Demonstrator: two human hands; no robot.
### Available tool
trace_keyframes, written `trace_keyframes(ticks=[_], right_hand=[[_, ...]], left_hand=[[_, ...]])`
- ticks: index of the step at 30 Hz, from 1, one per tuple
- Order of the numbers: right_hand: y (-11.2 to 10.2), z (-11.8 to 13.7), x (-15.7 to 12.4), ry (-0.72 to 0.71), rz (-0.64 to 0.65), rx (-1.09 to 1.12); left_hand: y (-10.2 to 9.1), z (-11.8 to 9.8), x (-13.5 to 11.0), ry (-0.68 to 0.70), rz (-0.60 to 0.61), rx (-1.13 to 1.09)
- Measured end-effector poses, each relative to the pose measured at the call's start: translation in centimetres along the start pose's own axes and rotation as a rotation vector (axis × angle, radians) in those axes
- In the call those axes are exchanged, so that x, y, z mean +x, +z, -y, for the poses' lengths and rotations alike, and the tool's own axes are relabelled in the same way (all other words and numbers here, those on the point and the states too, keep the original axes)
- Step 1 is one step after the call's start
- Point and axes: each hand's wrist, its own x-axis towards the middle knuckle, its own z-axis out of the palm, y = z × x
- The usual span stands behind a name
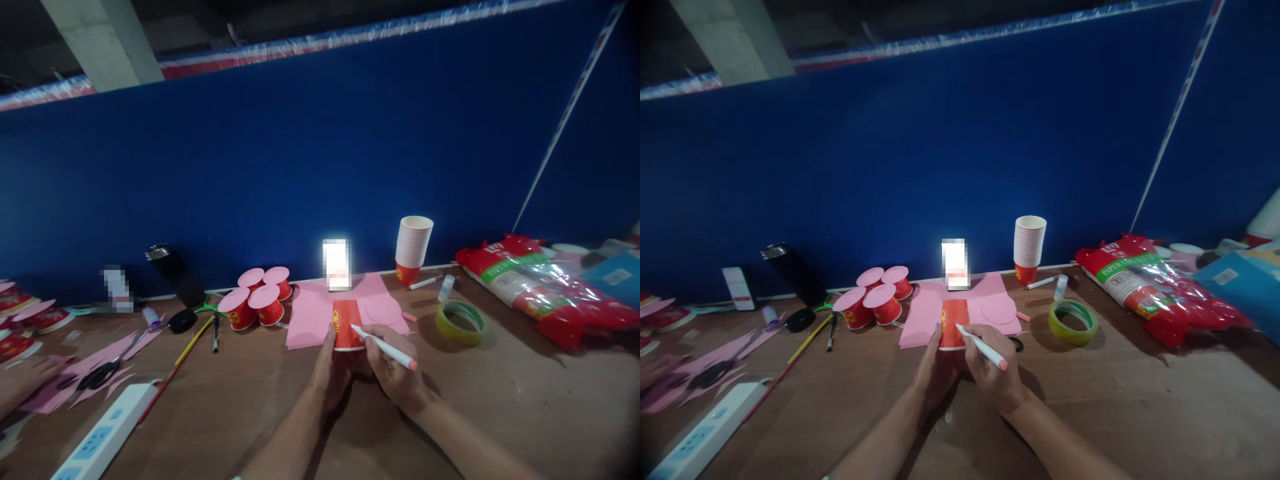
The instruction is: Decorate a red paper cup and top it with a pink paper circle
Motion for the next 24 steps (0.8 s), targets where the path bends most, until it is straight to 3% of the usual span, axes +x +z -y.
trace_keyframes(ticks=[10,24], right_hand=[[-0.01,-0.31,-0.31,-0.070,0.030,0.012],[-0.05,-0.02,-0.02,-0.035,0.015,-0.001]], left_hand=[[0.53,-0.05,-0.27,0.045,0.002,0.002],[0.18,0.08,0.01,0.046,0.001,-0.008]])
